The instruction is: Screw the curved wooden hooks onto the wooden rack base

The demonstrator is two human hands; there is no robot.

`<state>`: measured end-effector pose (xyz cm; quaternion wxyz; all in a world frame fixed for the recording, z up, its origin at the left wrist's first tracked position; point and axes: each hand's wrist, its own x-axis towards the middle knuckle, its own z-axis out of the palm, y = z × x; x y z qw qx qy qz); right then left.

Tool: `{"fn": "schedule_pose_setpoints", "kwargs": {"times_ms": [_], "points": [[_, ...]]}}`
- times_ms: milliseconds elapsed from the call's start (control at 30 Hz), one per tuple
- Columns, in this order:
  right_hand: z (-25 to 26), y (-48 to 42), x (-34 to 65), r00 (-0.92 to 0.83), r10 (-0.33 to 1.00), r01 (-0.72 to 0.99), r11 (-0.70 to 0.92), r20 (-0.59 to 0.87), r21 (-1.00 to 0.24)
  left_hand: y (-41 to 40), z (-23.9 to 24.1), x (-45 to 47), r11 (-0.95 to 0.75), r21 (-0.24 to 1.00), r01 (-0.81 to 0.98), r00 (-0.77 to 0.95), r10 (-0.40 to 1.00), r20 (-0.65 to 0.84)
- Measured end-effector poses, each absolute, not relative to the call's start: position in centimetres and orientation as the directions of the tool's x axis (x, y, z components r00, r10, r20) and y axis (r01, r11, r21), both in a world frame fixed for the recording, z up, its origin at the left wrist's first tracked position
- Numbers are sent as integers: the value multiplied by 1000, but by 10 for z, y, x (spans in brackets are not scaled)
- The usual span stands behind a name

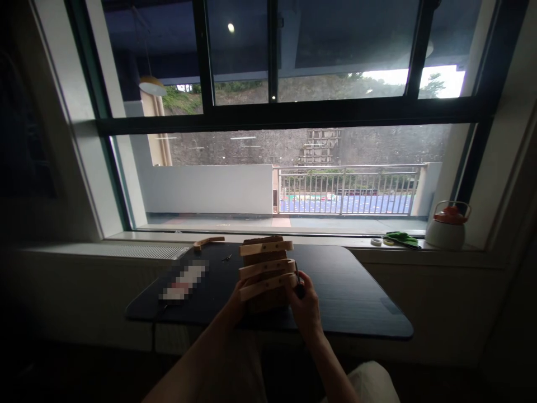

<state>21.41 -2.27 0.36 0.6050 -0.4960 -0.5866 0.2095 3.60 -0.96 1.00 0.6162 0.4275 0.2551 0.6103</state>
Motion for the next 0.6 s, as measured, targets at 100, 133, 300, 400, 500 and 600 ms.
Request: {"fn": "schedule_pose_setpoints", "kwargs": {"times_ms": [100, 133, 300, 400, 500, 600], "points": [[-2, -24, 214, 236, 837, 316, 414, 494, -854, -10, 9, 35, -85, 837, -540, 106, 980, 167], [-4, -24, 214, 237, 838, 316, 411, 491, -855, -10, 10, 35, -78, 836, -543, 104, 982, 159], [-5, -23, 215, 221, 850, 315, 403, 479, -859, -9, 11, 35, -68, 833, -549, 123, 979, 161], [-5, -25, 222, 208, 875, 350, 350, 436, -869, -9, 13, 35, -72, 832, -551, 126, 978, 168], [-12, -36, 243, 161, 913, 452, 270, 376, -850, -12, 16, 35, -75, 827, -558, 148, 971, 188], [-14, -58, 268, 9, 935, 560, 288, 353, -777, -15, 20, 37, -84, 807, -584, 200, 949, 243]]}}
